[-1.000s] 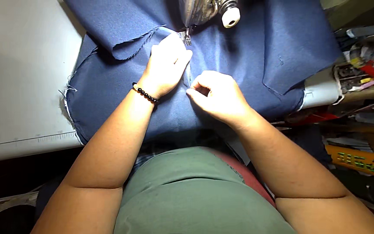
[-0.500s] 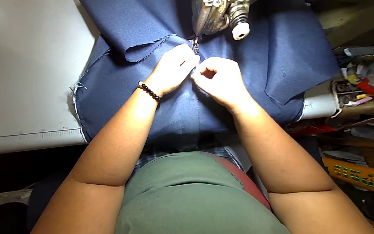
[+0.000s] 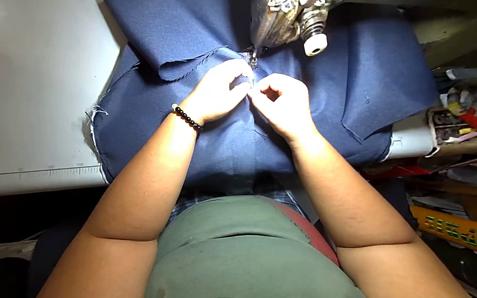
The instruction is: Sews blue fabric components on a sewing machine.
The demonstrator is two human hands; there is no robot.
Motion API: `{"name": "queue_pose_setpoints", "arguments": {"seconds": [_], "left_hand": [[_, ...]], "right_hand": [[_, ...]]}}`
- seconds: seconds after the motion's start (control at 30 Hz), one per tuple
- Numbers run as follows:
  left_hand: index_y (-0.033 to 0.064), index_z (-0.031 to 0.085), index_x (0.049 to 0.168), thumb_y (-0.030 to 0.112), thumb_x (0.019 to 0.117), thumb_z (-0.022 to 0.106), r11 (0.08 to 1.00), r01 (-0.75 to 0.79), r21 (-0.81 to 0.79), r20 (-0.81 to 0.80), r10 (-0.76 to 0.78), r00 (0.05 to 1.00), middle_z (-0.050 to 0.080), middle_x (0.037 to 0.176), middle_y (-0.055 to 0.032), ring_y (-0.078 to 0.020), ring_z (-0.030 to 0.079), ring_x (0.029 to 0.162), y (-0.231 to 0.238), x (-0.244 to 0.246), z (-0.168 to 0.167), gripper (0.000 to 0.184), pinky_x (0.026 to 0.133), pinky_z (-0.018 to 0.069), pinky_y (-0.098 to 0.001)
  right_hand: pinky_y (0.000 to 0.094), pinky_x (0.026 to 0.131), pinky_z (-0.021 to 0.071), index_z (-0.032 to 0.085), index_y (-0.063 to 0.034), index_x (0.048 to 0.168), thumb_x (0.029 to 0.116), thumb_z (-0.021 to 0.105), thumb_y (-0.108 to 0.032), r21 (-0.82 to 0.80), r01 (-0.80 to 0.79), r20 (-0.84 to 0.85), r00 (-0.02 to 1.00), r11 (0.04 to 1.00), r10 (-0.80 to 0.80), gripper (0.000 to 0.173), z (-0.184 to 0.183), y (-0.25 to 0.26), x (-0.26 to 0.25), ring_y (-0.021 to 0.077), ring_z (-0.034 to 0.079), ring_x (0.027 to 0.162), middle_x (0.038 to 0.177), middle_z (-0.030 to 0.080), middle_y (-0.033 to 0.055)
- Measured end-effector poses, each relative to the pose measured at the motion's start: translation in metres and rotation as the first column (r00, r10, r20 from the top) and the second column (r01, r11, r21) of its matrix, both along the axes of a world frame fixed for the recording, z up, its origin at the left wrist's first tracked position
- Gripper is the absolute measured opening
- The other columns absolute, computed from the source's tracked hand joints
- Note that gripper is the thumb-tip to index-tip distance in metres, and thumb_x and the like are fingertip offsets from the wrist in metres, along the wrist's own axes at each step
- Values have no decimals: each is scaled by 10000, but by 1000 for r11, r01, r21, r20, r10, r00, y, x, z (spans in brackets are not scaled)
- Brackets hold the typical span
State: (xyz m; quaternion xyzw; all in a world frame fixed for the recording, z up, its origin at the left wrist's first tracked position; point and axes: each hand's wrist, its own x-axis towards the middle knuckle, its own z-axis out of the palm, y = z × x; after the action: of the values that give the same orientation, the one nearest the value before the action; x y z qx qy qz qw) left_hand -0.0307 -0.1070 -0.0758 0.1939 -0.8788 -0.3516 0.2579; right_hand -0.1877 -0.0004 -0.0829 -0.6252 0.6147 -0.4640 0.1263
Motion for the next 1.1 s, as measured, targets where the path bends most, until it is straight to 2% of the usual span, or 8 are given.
{"name": "queue_pose_setpoints", "arguments": {"seconds": [0.1, 0.33, 0.6, 0.7, 0.77, 0.83, 0.9, 1.1], "left_hand": [[16, 709, 1081, 159, 1014, 511, 1000, -6, -10, 41, 7, 999, 684, 1088, -100, -94, 624, 1037, -1, 1, 1, 253, 926, 479, -254], [16, 699, 1033, 171, 1022, 521, 1000, 0, -4, 92, 0, 996, 663, 1033, -85, -76, 602, 958, -4, 0, 6, 236, 873, 467, -241], [9, 690, 1056, 162, 1012, 536, 1000, 3, 6, 90, -3, 996, 664, 1073, -102, -93, 607, 995, -4, 0, 6, 221, 894, 473, -258], [-2, 698, 1064, 151, 1004, 533, 999, 31, -41, 28, -30, 999, 668, 1098, -115, -112, 616, 1057, -7, 5, 2, 232, 944, 477, -265], [-1, 706, 1057, 151, 990, 548, 998, 34, -54, -38, -36, 999, 678, 1096, -106, -85, 623, 1050, -7, 12, 3, 230, 941, 489, -240], [4, 703, 1015, 151, 975, 575, 997, 20, -75, -87, -27, 996, 681, 1052, -86, -41, 626, 994, -7, 15, 6, 199, 898, 501, -198], [16, 713, 986, 166, 970, 592, 991, -18, -133, -70, 9, 997, 683, 1009, -76, -34, 617, 954, -6, 14, 8, 194, 867, 484, -189], [13, 724, 979, 220, 960, 587, 961, -148, -232, 192, 194, 962, 704, 985, -151, -242, 669, 969, 0, 9, 6, 249, 873, 502, -418]], "right_hand": [[144, 661, 463, 721, -30, 849, 928, 637, -125, 8, 3, 9, 1000, 1000, -3, 149, 1, -1, 0, -7, 578, 710, 784, 653, 26], [139, 661, 457, 722, -23, 854, 930, 634, -113, 3, 4, 20, 1000, 1000, -4, 148, 2, -2, 0, -11, 572, 707, 789, 657, 29], [172, 687, 476, 724, -17, 860, 951, 611, -122, 18, -12, -18, 1000, 1000, 12, 179, 3, -2, -1, 23, 591, 728, 801, 667, 47], [408, 867, 508, 737, -19, 989, 998, 499, -119, 104, -195, -313, 924, 975, 219, 258, 13, 6, -17, 250, 657, 992, 987, 694, 136], [552, 936, 481, 728, -63, 1122, 927, 471, -87, 232, -325, -494, 773, 917, 398, 324, 19, 10, -33, 364, 635, 1139, 1167, 677, 171], [573, 1014, 449, 701, -111, 1243, 933, 469, -111, 269, -354, -592, 673, 896, 443, 387, 16, 14, -43, 368, 608, 1221, 1284, 650, 167], [574, 1013, 431, 700, -138, 1256, 961, 420, -142, 200, -338, -648, 658, 920, 383, 406, 5, 17, -46, 346, 598, 1265, 1319, 654, 153], [579, 913, 418, 703, -189, 1300, 965, 405, -184, 129, -260, -643, 712, 957, 280, 448, -5, 20, -43, 349, 605, 1233, 1348, 652, 147]]}}
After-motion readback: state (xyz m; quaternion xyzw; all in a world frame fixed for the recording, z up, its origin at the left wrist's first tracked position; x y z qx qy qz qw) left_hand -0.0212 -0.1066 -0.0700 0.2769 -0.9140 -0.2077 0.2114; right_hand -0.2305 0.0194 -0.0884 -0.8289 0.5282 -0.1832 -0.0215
